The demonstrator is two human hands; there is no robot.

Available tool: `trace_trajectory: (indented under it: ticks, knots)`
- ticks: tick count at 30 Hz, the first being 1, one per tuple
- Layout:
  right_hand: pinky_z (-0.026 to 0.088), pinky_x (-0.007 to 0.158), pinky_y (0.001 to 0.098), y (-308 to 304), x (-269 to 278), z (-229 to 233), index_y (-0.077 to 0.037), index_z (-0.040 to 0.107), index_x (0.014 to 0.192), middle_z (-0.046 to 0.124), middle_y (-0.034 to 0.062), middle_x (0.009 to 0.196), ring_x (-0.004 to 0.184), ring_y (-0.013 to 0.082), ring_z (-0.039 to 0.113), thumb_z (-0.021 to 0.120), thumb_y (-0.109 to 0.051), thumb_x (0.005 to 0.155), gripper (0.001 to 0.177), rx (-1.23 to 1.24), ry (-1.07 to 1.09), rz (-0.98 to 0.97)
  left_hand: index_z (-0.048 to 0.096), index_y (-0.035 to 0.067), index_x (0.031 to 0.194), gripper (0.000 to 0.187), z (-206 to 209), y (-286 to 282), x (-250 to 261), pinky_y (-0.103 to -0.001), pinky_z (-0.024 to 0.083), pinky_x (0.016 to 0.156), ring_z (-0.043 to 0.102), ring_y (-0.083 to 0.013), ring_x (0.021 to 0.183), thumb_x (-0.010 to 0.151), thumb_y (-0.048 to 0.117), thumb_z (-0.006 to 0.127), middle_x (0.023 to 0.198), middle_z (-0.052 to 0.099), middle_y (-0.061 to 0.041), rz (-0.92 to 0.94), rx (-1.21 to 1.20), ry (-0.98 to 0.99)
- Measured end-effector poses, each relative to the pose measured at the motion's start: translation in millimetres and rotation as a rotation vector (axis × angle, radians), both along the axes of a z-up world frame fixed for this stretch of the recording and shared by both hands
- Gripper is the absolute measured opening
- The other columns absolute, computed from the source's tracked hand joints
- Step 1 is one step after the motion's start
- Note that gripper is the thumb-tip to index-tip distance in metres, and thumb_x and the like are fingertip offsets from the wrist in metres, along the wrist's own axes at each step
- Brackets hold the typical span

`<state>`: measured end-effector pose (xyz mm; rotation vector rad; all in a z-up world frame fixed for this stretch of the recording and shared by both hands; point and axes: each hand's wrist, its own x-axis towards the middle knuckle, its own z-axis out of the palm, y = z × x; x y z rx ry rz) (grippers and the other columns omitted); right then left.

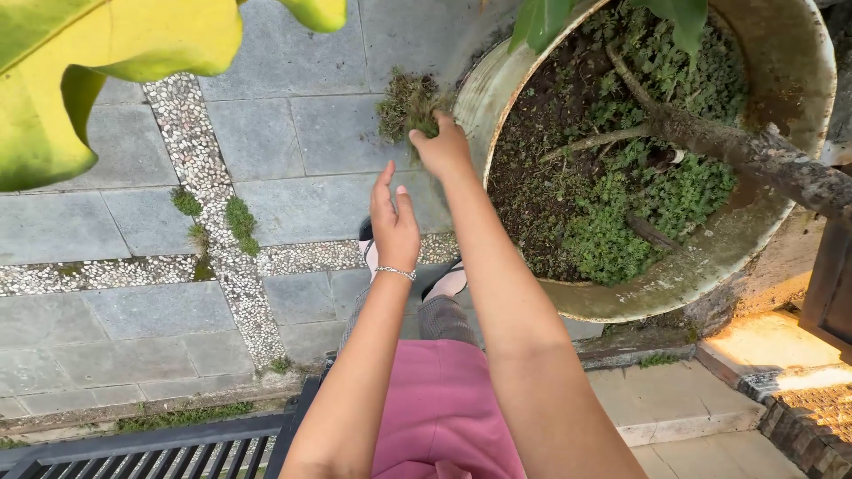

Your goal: The recorder is removing weeds from a large plant pot containing a tree.

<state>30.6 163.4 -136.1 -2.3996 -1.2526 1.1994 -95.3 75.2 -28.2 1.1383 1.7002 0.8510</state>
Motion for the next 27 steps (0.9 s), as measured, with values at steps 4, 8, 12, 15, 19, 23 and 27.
trace_trajectory:
  ticks: [4, 8, 12, 15, 19, 23, 27]
  knots:
    - [0.049, 0.105, 0.0408, -2, 19, 52, -0.007, 0.054, 0.146, 0.058, 0.0214, 0.142, 0.128, 0.0378, 0.061, 0.079, -0.031, 0.088, 0.067, 0.007, 0.144, 0.004, 0.050, 0.002, 0.147, 0.041, 7, 1, 5, -0.040, 0.038, 0.117, 0.053, -0.0330, 0.138, 0.107, 0.012, 0.047, 0.148, 0.056, -0.019, -0.022, -0.025, -0.023]
    - [0.061, 0.069, 0.0297, -37, 40, 141, -0.009, 0.062, 0.132, 0.068, 0.0063, 0.133, 0.102, 0.0207, 0.075, 0.054, -0.015, 0.101, 0.033, 0.036, 0.537, -0.371, 0.051, 0.002, 0.146, 0.040, 32, -9, 25, -0.041, 0.038, 0.119, 0.052, -0.0338, 0.140, 0.107, 0.011, 0.048, 0.149, 0.057, -0.018, -0.131, 0.010, -0.075]
    - [0.061, 0.077, 0.0281, -118, 87, 152, -0.003, 0.065, 0.125, 0.074, 0.0097, 0.120, 0.101, 0.0187, 0.075, 0.047, -0.009, 0.107, 0.025, 0.279, 0.538, -0.456, 0.056, 0.003, 0.142, 0.039, 61, -33, 64, -0.042, 0.040, 0.119, 0.055, -0.0353, 0.140, 0.104, 0.007, 0.049, 0.145, 0.060, -0.017, -0.321, 0.042, -0.162]
    - [0.061, 0.080, 0.0277, -181, 126, 142, 0.001, 0.065, 0.118, 0.073, 0.0120, 0.119, 0.103, 0.0181, 0.075, 0.049, -0.006, 0.108, 0.021, 0.453, 0.442, -0.677, 0.056, 0.004, 0.139, 0.038, 79, -49, 97, -0.045, 0.041, 0.120, 0.055, -0.0373, 0.140, 0.101, 0.004, 0.053, 0.144, 0.061, -0.017, -0.502, 0.073, -0.228]
    - [0.054, 0.084, 0.0274, -255, 194, 106, -0.001, 0.067, 0.126, 0.071, 0.0126, 0.120, 0.098, 0.0162, 0.066, 0.062, -0.005, 0.103, 0.023, 0.362, 0.259, -0.649, 0.058, 0.005, 0.137, 0.040, 66, -79, 138, -0.046, 0.042, 0.117, 0.056, -0.0368, 0.136, 0.097, 0.004, 0.056, 0.141, 0.062, -0.016, -0.645, 0.074, -0.207]
    - [0.055, 0.095, 0.0394, -285, 240, 83, -0.013, 0.069, 0.128, 0.069, 0.0144, 0.124, 0.109, 0.0282, 0.068, 0.074, -0.015, 0.095, 0.033, 0.020, -0.328, -0.440, 0.060, 0.007, 0.135, 0.040, 42, -101, 170, -0.047, 0.041, 0.117, 0.056, -0.0349, 0.134, 0.096, 0.005, 0.059, 0.138, 0.064, -0.014, -0.747, 0.052, -0.084]
    - [0.047, 0.107, 0.0490, -254, 230, 73, -0.018, 0.055, 0.145, 0.041, 0.0181, 0.155, 0.133, 0.0422, 0.047, 0.087, -0.022, 0.080, 0.073, 0.116, -0.498, -0.034, 0.057, 0.007, 0.138, 0.043, 4, -118, 192, -0.050, 0.034, 0.122, 0.053, -0.0329, 0.137, 0.094, 0.008, 0.059, 0.140, 0.061, -0.014, -0.832, 0.121, 0.160]
